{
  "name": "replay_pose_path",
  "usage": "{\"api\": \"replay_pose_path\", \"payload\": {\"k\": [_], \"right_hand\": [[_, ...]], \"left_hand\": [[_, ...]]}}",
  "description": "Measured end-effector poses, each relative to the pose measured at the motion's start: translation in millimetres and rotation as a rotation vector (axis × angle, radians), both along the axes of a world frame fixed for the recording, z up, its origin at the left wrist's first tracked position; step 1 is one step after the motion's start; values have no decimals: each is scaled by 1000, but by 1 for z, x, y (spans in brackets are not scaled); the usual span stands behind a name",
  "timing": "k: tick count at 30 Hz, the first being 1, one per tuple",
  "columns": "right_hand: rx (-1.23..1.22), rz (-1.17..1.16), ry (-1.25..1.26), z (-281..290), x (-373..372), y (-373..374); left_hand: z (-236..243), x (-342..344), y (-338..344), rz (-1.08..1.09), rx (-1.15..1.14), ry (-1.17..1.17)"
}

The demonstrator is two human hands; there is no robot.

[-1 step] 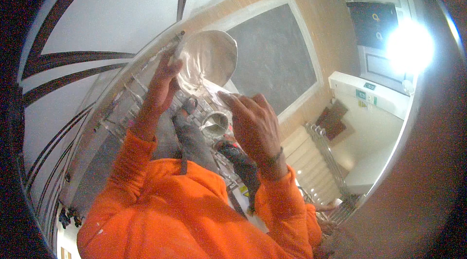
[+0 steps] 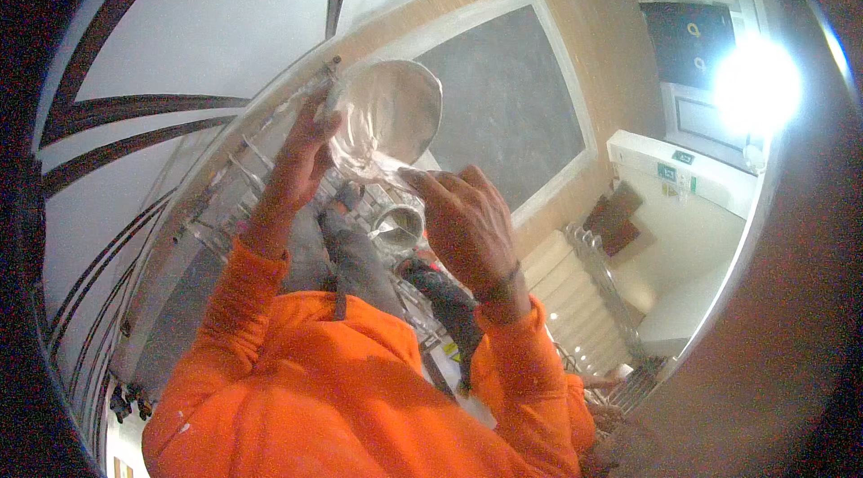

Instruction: The person holds a container of white plaster in the left hand and uses a trowel in the right hand to scoop the material. They apply the plaster to a wall surface, smoothing it out with the trowel. The person repeatedly scoops more plaster from the container and continues applying it to the wall.

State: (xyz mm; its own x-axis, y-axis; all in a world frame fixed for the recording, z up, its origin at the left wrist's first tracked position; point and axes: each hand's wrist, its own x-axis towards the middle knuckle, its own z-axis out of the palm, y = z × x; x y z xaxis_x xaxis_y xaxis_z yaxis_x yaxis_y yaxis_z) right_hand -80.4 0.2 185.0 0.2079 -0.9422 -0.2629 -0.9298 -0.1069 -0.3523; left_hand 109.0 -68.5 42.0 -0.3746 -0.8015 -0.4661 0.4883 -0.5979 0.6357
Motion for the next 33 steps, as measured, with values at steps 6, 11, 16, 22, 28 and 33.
{"api": "replay_pose_path", "payload": {"k": [6,11,16,22,28,33], "right_hand": [[481,-14,-48,-18,-2,-12],[574,-339,-938,-88,-92,18],[586,-753,-1126,-48,-86,27],[364,-801,-955,-30,-73,43],[406,-356,-84,13,-34,35],[474,-653,-1148,-23,-71,65]], "left_hand": [[13,-13,15,-210,-30,-141],[7,-30,28,-198,-2,-153],[3,-32,30,-44,148,37],[23,-44,26,21,241,93],[14,-51,36,-304,-87,7],[27,-68,50,-277,-51,89]]}}
